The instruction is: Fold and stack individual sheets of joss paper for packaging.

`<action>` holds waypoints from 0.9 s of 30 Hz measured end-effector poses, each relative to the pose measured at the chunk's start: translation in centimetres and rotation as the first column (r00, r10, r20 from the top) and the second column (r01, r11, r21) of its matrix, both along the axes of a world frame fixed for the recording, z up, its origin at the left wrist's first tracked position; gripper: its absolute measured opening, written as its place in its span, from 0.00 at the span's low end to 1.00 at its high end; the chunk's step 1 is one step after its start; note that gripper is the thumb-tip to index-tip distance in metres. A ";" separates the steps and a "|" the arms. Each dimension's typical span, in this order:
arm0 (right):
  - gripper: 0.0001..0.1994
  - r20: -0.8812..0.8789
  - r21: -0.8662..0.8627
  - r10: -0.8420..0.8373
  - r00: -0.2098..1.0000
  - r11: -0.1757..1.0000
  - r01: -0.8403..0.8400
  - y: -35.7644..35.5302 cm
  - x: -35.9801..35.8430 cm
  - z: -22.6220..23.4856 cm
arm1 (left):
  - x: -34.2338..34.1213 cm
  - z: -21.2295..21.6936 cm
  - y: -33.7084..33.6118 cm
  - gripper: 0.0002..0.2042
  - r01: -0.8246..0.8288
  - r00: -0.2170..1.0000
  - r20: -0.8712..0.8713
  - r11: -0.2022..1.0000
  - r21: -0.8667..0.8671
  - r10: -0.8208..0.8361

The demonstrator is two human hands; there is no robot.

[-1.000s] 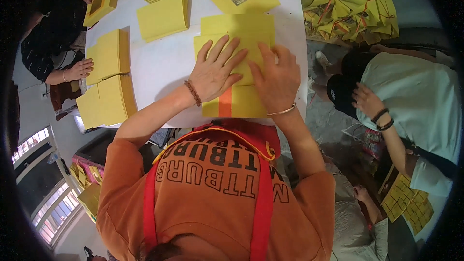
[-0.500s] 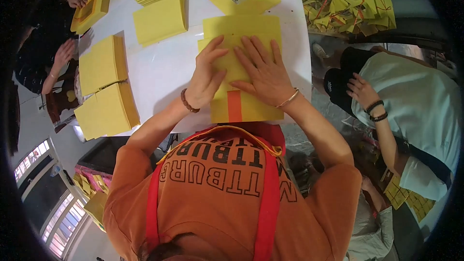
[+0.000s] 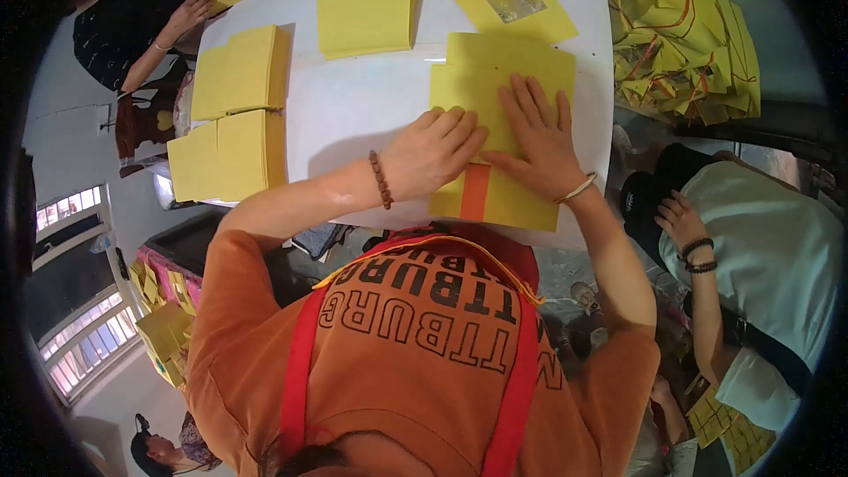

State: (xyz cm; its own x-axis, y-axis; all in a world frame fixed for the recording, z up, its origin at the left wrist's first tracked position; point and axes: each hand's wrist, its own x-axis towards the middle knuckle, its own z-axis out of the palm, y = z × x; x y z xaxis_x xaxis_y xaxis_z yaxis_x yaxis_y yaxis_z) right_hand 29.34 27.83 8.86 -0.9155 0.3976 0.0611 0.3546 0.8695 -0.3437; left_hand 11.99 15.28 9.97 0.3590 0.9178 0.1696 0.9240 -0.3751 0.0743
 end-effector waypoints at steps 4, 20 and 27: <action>0.28 -0.307 -0.938 -0.426 0.851 0.287 -0.194 2.8 1.5 0.3 | 2.4 0.1 1.1 0.25 -0.008 0.966 -0.254 0.993 0.114 0.037; 0.18 -0.304 -0.870 -0.772 0.558 0.463 0.166 0.0 6.8 -0.9 | -16.7 0.6 4.0 0.21 -0.447 0.891 0.271 0.805 0.391 0.364; 0.17 -0.270 -0.807 -0.743 0.612 0.521 0.277 -1.0 6.1 -1.1 | -19.9 -8.7 3.9 0.26 -0.325 0.942 0.031 0.888 0.326 0.334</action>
